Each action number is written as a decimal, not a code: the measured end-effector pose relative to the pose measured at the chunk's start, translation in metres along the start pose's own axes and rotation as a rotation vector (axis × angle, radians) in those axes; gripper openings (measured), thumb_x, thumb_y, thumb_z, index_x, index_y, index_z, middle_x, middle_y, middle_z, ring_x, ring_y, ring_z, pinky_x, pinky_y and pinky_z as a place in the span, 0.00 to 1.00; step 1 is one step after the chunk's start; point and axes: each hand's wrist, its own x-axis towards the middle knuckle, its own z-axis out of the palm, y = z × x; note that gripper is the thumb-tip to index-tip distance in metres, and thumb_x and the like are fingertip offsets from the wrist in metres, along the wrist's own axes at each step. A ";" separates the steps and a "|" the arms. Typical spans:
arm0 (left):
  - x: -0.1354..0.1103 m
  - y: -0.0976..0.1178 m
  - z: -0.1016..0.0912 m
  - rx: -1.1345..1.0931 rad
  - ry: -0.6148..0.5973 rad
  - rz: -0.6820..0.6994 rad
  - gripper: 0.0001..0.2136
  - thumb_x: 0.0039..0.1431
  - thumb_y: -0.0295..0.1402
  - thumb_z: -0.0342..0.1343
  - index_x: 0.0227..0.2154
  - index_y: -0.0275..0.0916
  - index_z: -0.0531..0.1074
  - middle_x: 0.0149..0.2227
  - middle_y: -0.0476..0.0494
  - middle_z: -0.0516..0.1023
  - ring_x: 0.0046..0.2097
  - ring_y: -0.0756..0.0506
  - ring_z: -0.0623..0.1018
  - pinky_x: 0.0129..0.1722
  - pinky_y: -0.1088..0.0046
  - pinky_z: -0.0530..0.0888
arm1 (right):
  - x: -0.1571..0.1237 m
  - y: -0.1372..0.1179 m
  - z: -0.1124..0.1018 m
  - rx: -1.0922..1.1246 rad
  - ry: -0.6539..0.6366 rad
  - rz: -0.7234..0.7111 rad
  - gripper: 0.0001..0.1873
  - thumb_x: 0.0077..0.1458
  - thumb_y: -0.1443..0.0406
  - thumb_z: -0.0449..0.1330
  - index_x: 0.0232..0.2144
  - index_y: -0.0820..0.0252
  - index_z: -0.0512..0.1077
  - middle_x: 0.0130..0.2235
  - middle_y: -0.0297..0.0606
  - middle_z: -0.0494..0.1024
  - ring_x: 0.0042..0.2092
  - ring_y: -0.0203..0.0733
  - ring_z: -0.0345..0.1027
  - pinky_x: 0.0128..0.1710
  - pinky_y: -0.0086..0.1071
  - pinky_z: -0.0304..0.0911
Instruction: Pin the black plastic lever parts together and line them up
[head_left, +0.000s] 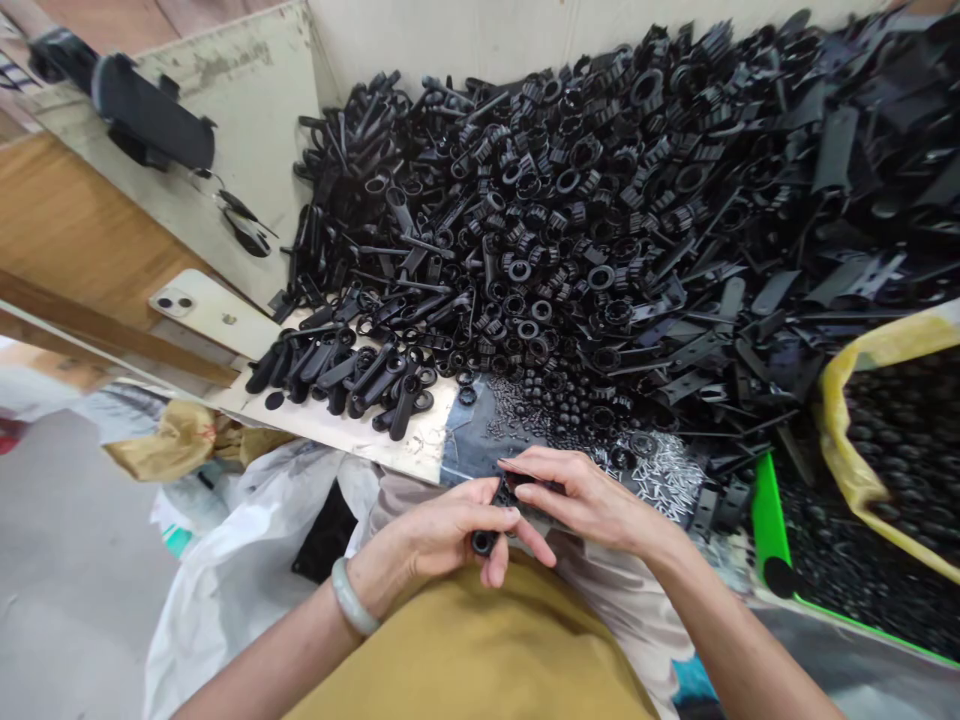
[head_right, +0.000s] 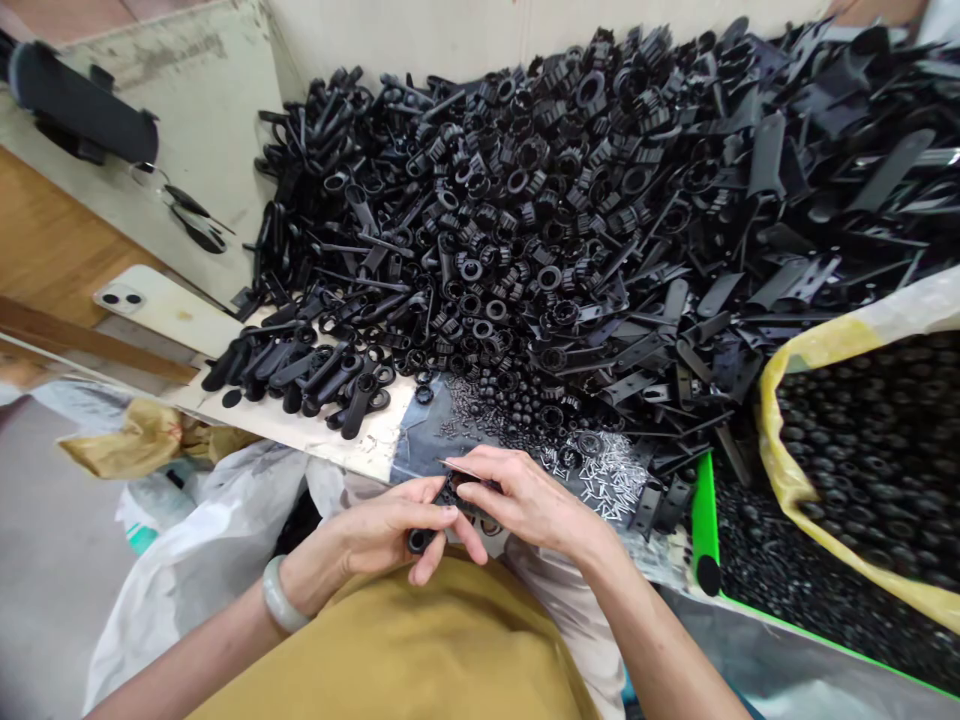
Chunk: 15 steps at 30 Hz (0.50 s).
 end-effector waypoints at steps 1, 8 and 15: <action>0.000 0.000 0.000 0.001 -0.002 -0.001 0.20 0.61 0.41 0.64 0.51 0.34 0.74 0.42 0.32 0.86 0.20 0.52 0.77 0.20 0.79 0.67 | 0.000 -0.001 0.000 0.006 -0.003 0.000 0.18 0.71 0.59 0.55 0.57 0.54 0.77 0.45 0.41 0.81 0.43 0.43 0.75 0.44 0.36 0.70; 0.001 0.000 -0.003 0.006 0.021 0.019 0.19 0.61 0.40 0.63 0.49 0.33 0.76 0.39 0.33 0.86 0.18 0.54 0.74 0.18 0.79 0.61 | 0.003 0.000 0.002 0.016 0.018 0.037 0.18 0.69 0.59 0.58 0.56 0.55 0.78 0.44 0.41 0.82 0.42 0.43 0.75 0.42 0.35 0.69; -0.012 0.003 -0.001 0.088 0.191 0.113 0.15 0.63 0.42 0.60 0.43 0.36 0.71 0.31 0.43 0.83 0.16 0.57 0.68 0.19 0.80 0.56 | -0.009 -0.015 0.014 0.336 0.470 0.221 0.17 0.59 0.53 0.67 0.46 0.54 0.82 0.36 0.38 0.82 0.23 0.32 0.60 0.22 0.28 0.58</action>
